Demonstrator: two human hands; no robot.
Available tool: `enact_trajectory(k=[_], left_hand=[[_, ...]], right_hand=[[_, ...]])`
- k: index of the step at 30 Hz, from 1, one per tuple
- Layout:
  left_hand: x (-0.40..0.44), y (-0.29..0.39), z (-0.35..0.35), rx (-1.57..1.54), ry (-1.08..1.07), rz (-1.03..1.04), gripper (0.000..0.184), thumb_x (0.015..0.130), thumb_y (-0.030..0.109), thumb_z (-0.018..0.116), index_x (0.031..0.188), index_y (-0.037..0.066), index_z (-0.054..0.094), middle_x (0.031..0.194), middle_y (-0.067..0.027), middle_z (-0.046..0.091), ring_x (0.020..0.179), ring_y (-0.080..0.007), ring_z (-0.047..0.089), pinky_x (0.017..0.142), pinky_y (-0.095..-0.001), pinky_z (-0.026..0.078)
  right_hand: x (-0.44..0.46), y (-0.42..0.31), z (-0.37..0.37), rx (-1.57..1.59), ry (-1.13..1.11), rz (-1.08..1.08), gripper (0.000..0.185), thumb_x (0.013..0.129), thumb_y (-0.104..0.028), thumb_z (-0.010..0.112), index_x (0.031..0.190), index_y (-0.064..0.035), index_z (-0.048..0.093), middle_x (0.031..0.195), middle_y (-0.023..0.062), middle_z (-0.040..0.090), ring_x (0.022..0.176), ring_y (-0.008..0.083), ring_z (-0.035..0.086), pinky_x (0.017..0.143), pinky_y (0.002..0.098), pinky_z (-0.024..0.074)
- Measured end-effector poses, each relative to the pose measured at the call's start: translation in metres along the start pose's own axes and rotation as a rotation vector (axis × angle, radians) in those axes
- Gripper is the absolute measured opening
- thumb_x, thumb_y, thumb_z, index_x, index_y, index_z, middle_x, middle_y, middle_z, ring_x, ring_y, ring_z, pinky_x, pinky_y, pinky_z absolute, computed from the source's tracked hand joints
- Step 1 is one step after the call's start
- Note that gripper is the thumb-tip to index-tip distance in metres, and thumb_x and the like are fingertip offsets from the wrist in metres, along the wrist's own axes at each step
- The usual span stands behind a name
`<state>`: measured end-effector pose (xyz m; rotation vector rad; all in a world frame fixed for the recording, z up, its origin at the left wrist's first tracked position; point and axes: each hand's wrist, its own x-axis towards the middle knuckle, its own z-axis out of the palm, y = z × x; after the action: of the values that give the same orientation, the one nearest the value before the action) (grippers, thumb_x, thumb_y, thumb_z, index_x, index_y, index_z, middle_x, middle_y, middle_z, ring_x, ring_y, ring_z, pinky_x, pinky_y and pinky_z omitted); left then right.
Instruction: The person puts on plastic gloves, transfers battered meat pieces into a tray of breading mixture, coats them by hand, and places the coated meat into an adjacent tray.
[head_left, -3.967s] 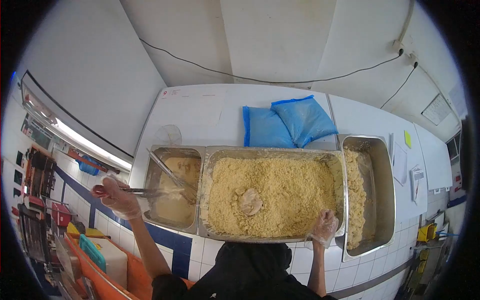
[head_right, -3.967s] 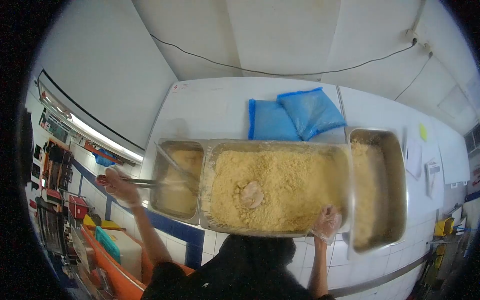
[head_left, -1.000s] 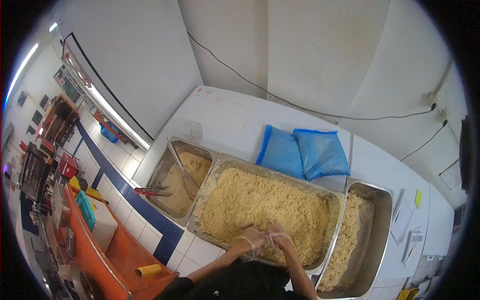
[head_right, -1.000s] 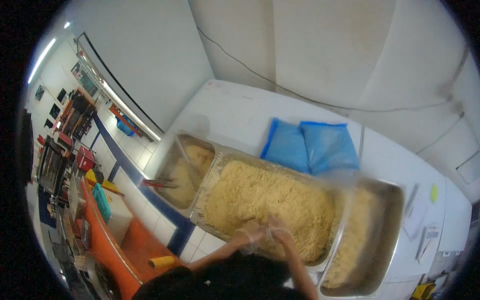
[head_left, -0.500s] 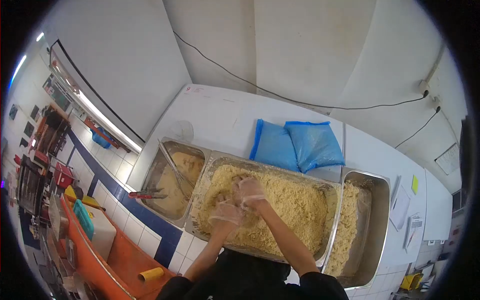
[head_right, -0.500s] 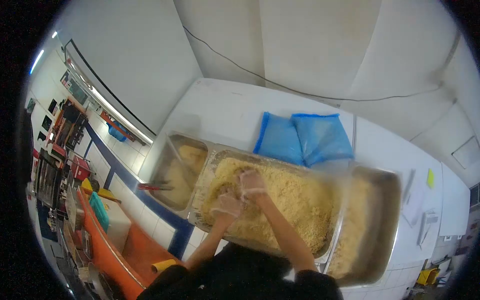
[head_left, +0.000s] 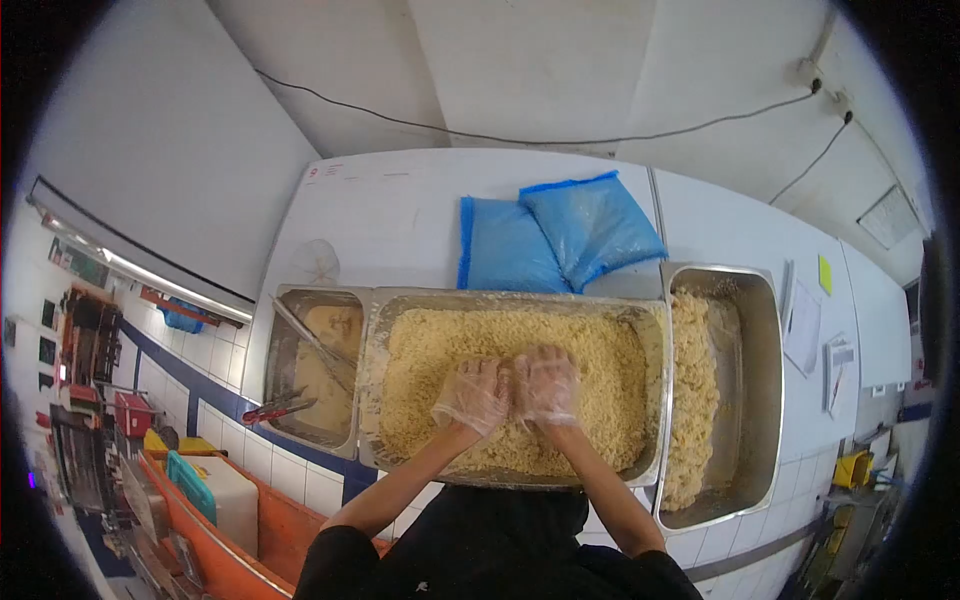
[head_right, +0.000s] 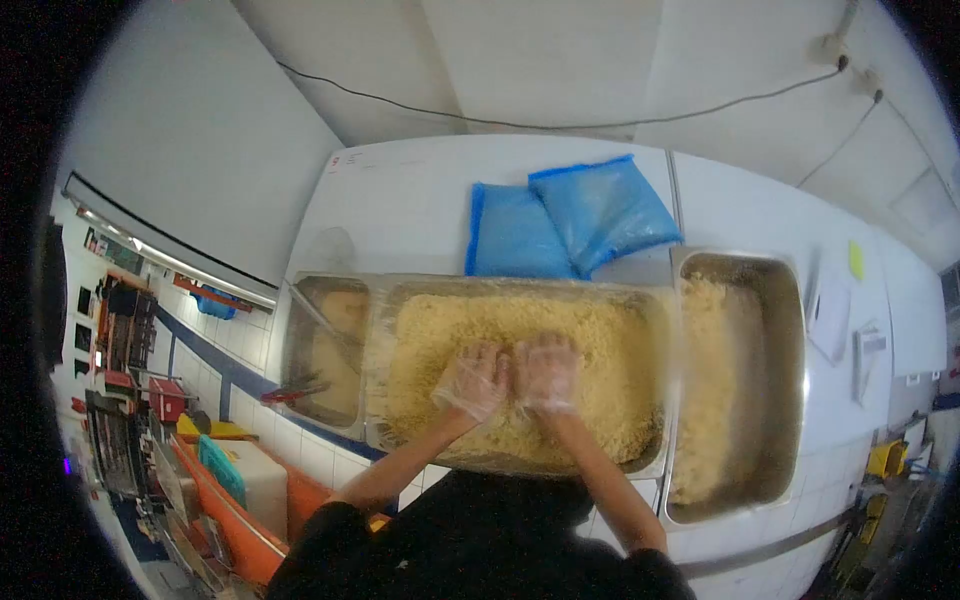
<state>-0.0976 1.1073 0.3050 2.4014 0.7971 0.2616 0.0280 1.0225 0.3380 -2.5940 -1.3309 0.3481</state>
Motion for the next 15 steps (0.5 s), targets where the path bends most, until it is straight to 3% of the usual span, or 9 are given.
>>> enact_trajectory(k=[1, 3, 4, 6, 9, 11, 13, 15], left_hand=[[-0.002, 0.005, 0.007, 0.096, 0.012, -0.012, 0.046, 0.089, 0.034, 0.052, 0.123, 0.003, 0.048, 0.118, -0.0241, 0.05, 0.108, -0.0422, 0.049, 0.095, -0.0532, 0.036], [-0.006, 0.009, 0.014, 0.197, -0.007, -0.023, 0.047, 0.09, 0.034, 0.05, 0.125, 0.002, 0.048, 0.121, -0.0241, 0.049, 0.112, -0.0419, 0.047, 0.099, -0.0546, 0.033], [-0.009, 0.009, 0.015, 0.313, 0.022, 0.087, 0.049, 0.09, 0.034, 0.049, 0.127, 0.002, 0.046, 0.125, -0.0236, 0.047, 0.116, -0.0411, 0.045, 0.102, -0.0559, 0.029], [-0.006, 0.011, 0.009, 0.428, 0.03, 0.198, 0.051, 0.091, 0.034, 0.047, 0.13, 0.002, 0.045, 0.128, -0.023, 0.046, 0.12, -0.0403, 0.042, 0.105, -0.0571, 0.025], [0.006, 0.001, 0.003, 0.451, -0.011, 0.244, 0.049, 0.091, 0.028, 0.047, 0.13, 0.0, 0.043, 0.128, -0.023, 0.046, 0.118, -0.0428, 0.044, 0.103, -0.053, 0.031], [0.011, -0.015, 0.017, 0.158, 0.007, 0.044, 0.053, 0.095, 0.035, 0.039, 0.135, 0.001, 0.04, 0.132, -0.0225, 0.044, 0.125, -0.0397, 0.039, 0.109, -0.056, 0.02], [0.004, -0.012, 0.018, 0.208, 0.012, 0.031, 0.051, 0.095, 0.034, 0.04, 0.133, 0.0, 0.042, 0.129, -0.0225, 0.047, 0.12, -0.0415, 0.042, 0.105, -0.0542, 0.026], [0.017, -0.017, 0.022, 0.257, 0.04, 0.025, 0.049, 0.095, 0.033, 0.042, 0.13, 0.0, 0.043, 0.126, -0.0226, 0.049, 0.116, -0.0434, 0.045, 0.102, -0.0524, 0.031]], right_hand=[[-0.002, 0.003, 0.007, 0.004, -0.012, 0.016, 0.046, 0.095, -0.034, 0.042, 0.126, -0.0017, 0.054, 0.128, 0.02, 0.053, 0.124, 0.0351, 0.045, 0.108, 0.0485, 0.0271], [-0.001, 0.01, 0.036, 0.011, 0.061, -0.195, 0.048, 0.096, -0.035, 0.04, 0.125, -0.0003, 0.055, 0.137, 0.0219, 0.046, 0.132, 0.0405, 0.036, 0.111, 0.0574, 0.0185], [0.002, 0.016, 0.056, 0.024, 0.043, -0.175, 0.048, 0.096, -0.035, 0.04, 0.125, -0.0003, 0.055, 0.137, 0.0219, 0.046, 0.132, 0.0405, 0.036, 0.111, 0.0574, 0.0185], [0.002, 0.022, 0.084, -0.01, 0.309, -0.284, 0.046, 0.095, -0.032, 0.042, 0.126, -0.0009, 0.053, 0.139, 0.0221, 0.044, 0.133, 0.0403, 0.036, 0.11, 0.0599, 0.0192], [0.008, 0.011, 0.061, 0.039, 0.076, -0.144, 0.047, 0.094, -0.031, 0.045, 0.131, -0.0022, 0.049, 0.14, 0.0229, 0.042, 0.135, 0.0398, 0.033, 0.111, 0.06, 0.0182], [0.015, 0.001, 0.022, -0.01, -0.027, -0.15, 0.048, 0.094, -0.031, 0.045, 0.132, -0.0018, 0.048, 0.14, 0.0233, 0.043, 0.135, 0.0397, 0.033, 0.111, 0.0599, 0.018], [0.008, -0.001, 0.03, -0.044, -0.175, -0.151, 0.05, 0.094, -0.031, 0.045, 0.134, -0.0015, 0.046, 0.139, 0.0237, 0.043, 0.136, 0.0396, 0.032, 0.111, 0.0597, 0.0179], [0.017, 0.003, 0.06, 0.083, 0.135, -0.112, 0.052, 0.093, -0.032, 0.047, 0.135, -0.0009, 0.045, 0.139, 0.0231, 0.043, 0.136, 0.0393, 0.032, 0.111, 0.0601, 0.0189]])
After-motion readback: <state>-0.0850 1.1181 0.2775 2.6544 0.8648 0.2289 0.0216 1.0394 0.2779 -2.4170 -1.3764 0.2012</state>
